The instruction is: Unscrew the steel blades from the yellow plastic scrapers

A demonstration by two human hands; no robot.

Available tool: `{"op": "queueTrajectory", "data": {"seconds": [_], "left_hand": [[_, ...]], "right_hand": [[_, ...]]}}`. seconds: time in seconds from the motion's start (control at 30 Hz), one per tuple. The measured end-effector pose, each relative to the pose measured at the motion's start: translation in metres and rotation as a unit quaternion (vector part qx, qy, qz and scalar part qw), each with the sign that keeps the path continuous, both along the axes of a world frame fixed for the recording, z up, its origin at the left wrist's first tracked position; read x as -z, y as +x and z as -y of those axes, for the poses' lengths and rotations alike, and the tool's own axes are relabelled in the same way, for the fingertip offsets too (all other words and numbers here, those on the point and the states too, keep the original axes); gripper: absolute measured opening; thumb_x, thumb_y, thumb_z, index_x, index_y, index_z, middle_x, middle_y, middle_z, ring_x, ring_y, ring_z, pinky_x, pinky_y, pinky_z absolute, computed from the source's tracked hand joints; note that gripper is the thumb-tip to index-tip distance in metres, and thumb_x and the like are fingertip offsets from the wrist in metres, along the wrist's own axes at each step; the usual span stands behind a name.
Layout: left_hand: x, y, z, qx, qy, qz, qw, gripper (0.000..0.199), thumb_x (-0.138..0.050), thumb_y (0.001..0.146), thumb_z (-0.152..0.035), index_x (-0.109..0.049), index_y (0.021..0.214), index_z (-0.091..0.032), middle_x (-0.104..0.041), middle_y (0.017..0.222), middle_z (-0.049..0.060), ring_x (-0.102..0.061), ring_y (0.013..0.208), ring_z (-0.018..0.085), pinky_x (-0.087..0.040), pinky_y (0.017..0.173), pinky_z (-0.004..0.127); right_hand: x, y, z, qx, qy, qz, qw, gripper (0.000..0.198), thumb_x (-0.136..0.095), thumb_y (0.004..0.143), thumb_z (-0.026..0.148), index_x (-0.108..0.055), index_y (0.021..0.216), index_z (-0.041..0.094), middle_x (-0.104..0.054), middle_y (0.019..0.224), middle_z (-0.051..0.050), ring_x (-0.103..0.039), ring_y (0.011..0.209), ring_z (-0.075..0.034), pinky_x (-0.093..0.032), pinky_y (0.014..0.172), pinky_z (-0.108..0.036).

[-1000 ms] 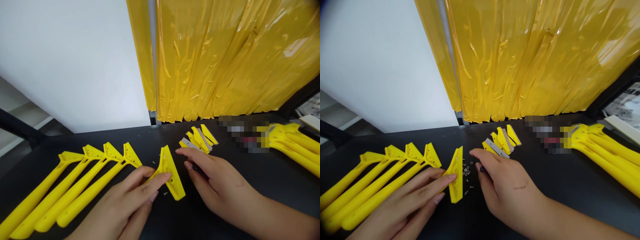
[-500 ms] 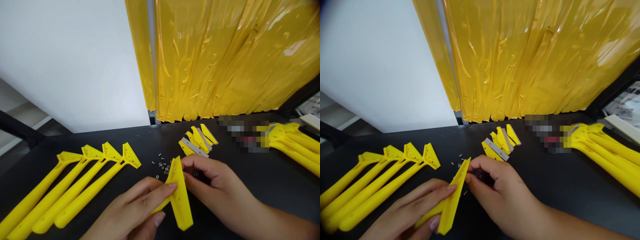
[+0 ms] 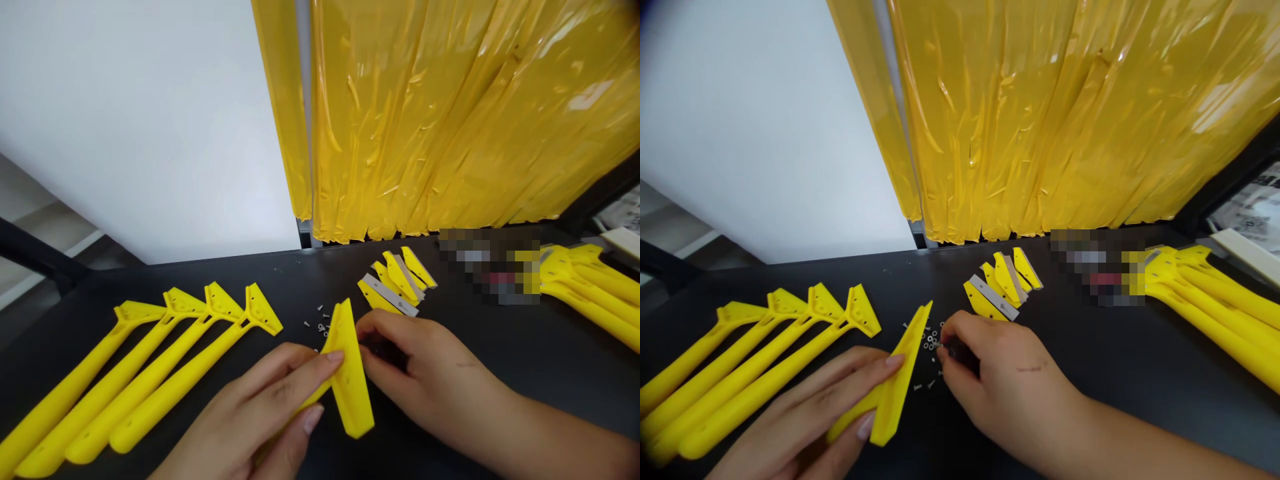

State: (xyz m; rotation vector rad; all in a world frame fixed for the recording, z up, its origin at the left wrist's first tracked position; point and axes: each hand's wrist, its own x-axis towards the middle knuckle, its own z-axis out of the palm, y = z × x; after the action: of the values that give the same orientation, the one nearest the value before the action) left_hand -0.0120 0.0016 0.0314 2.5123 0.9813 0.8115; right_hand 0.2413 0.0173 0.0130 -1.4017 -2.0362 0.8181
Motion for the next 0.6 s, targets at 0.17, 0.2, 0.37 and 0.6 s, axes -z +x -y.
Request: {"op": "queueTrajectory", "data": {"seconds": [0.17, 0.2, 0.37, 0.6], "left_hand": [[0.008, -0.016, -0.009, -0.097, 0.041, -0.080, 0.991, 0.067, -0.057, 0.104, -0.026, -0.035, 0.163, -0.047, -0.065, 0.151, -0.006, -0.066, 0.134, 0.019, -0.054, 0.113, 0.026], [0.009, -0.019, -0.012, -0.106, 0.042, -0.095, 0.989, 0.065, -0.058, 0.105, -0.028, -0.035, 0.163, -0.046, -0.064, 0.153, -0.006, -0.065, 0.136, 0.019, -0.050, 0.117, 0.028], [0.004, -0.027, -0.030, -0.151, 0.051, -0.086, 0.984, 0.057, -0.056, 0.106, -0.035, -0.043, 0.161, -0.041, -0.070, 0.141, 0.003, -0.070, 0.126, 0.024, -0.059, 0.106, 0.037], [0.012, -0.030, -0.047, -0.140, 0.022, -0.093, 0.986, 0.050, -0.052, 0.108, -0.035, -0.051, 0.157, -0.028, -0.071, 0.119, 0.008, -0.062, 0.123, 0.029, -0.045, 0.116, 0.055]], "right_hand": [[0.007, 0.005, -0.009, 0.010, 0.032, 0.104, 0.994, 0.011, -0.062, 0.092, 0.017, -0.069, 0.097, 0.026, -0.067, 0.077, 0.003, -0.061, 0.065, -0.016, -0.040, 0.063, -0.030], [0.008, 0.005, -0.010, 0.010, 0.031, 0.114, 0.993, 0.011, -0.062, 0.093, 0.019, -0.069, 0.098, 0.026, -0.068, 0.077, 0.003, -0.061, 0.066, -0.016, -0.040, 0.063, -0.030], [0.012, 0.006, -0.013, 0.003, 0.009, 0.126, 0.992, 0.011, -0.064, 0.097, 0.028, -0.068, 0.107, 0.031, -0.069, 0.079, 0.006, -0.063, 0.069, -0.015, -0.041, 0.063, -0.028], [0.010, 0.007, -0.013, 0.001, -0.006, 0.120, 0.993, 0.007, -0.063, 0.099, 0.033, -0.067, 0.104, 0.032, -0.067, 0.077, 0.008, -0.061, 0.069, -0.014, -0.040, 0.062, -0.027]]}}
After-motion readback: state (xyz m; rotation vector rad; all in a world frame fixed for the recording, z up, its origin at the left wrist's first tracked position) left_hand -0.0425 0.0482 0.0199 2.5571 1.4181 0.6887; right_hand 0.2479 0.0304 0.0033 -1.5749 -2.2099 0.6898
